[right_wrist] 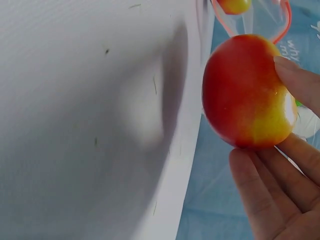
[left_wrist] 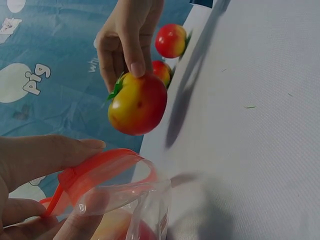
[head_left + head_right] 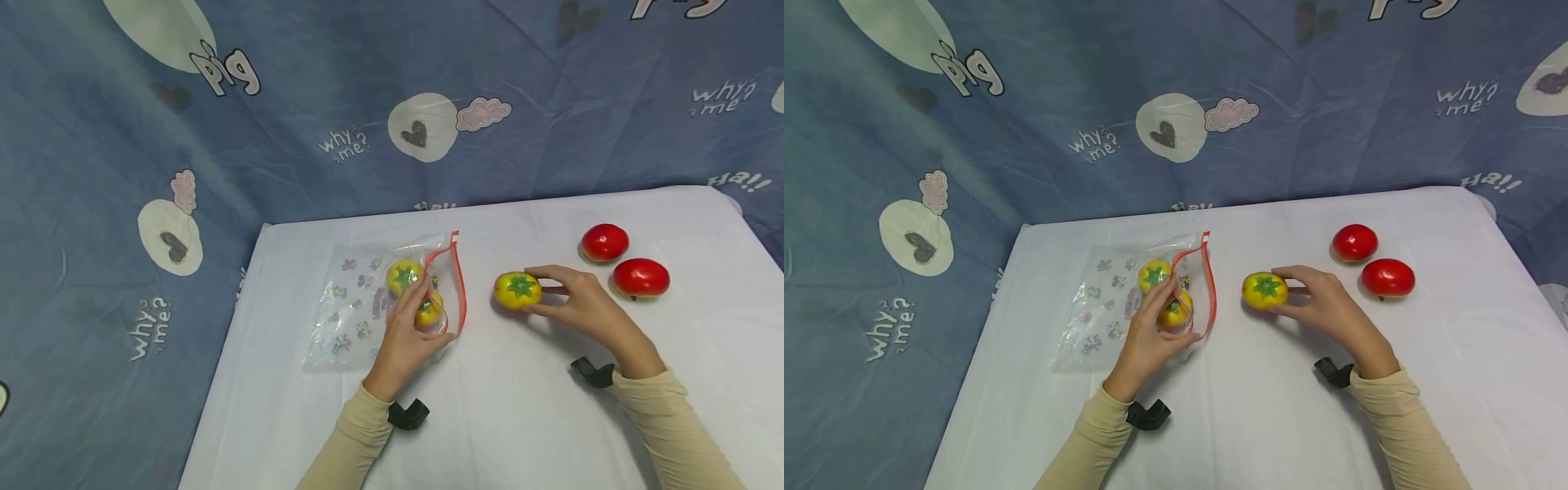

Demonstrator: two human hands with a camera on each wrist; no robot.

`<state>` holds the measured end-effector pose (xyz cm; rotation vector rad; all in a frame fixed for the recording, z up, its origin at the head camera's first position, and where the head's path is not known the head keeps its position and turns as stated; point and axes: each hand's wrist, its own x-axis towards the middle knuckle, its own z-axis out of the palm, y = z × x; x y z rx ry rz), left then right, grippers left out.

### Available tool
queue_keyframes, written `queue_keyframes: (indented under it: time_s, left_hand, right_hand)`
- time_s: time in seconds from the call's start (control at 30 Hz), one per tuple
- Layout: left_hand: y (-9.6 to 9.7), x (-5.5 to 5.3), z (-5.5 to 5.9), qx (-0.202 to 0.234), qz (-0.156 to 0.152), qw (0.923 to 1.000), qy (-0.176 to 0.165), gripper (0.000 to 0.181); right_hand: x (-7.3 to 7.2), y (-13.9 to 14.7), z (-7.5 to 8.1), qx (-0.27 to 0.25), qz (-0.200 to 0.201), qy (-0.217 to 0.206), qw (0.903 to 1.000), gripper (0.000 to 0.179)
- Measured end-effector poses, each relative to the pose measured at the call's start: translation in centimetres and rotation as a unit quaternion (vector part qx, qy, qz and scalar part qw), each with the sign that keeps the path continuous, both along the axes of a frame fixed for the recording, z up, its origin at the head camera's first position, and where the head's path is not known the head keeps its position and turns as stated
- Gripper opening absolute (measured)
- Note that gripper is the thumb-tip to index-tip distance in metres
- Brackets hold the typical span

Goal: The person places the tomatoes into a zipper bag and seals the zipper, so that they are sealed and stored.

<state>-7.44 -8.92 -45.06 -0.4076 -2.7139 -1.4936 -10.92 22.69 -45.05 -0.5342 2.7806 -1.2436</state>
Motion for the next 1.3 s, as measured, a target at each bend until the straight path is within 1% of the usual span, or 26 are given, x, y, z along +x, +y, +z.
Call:
queue_keyframes:
  time_s: [0.2,0.37,0.57,0.73,0.87,1.07,1.3]
  left_hand:
    - [0.0,0.0,0.0,0.004,-0.004,1.0000,-0.001,0.100]
    - [0.1,0.1,0.2,-0.001,-0.003,1.0000,-0.005,0.101]
    - [0.1,0.1,0.2,0.009,-0.004,0.9999,-0.012,0.101]
    - [0.1,0.1,0.2,0.014,-0.002,0.9997,-0.019,0.100]
    - [0.1,0.1,0.3,0.009,-0.003,0.9998,-0.018,0.100]
    - [0.0,0.1,0.3,0.024,-0.010,0.9989,-0.038,0.102]
    - [-0.1,0.1,0.3,0.020,-0.013,0.9992,-0.031,0.099]
  right_hand:
    - [-0.3,-1.0,-0.3,-0.011,0.012,0.003,0.9999,0.061]
    - [-0.7,-2.2,-0.3,-0.022,0.027,0.005,0.9994,0.061]
    - [-1.1,-3.6,-0.2,-0.030,0.032,-0.009,0.9990,0.060]
    - [-1.4,-4.8,-0.3,-0.026,0.039,-0.021,0.9987,0.061]
    - [-1.7,-5.7,-0.2,-0.032,0.043,-0.013,0.9985,0.061]
    - [-2.0,-6.8,-0.3,-0.040,0.052,0.006,0.9979,0.058]
    - [-2.3,-8.0,-0.2,-0.050,0.062,-0.002,0.9968,0.059]
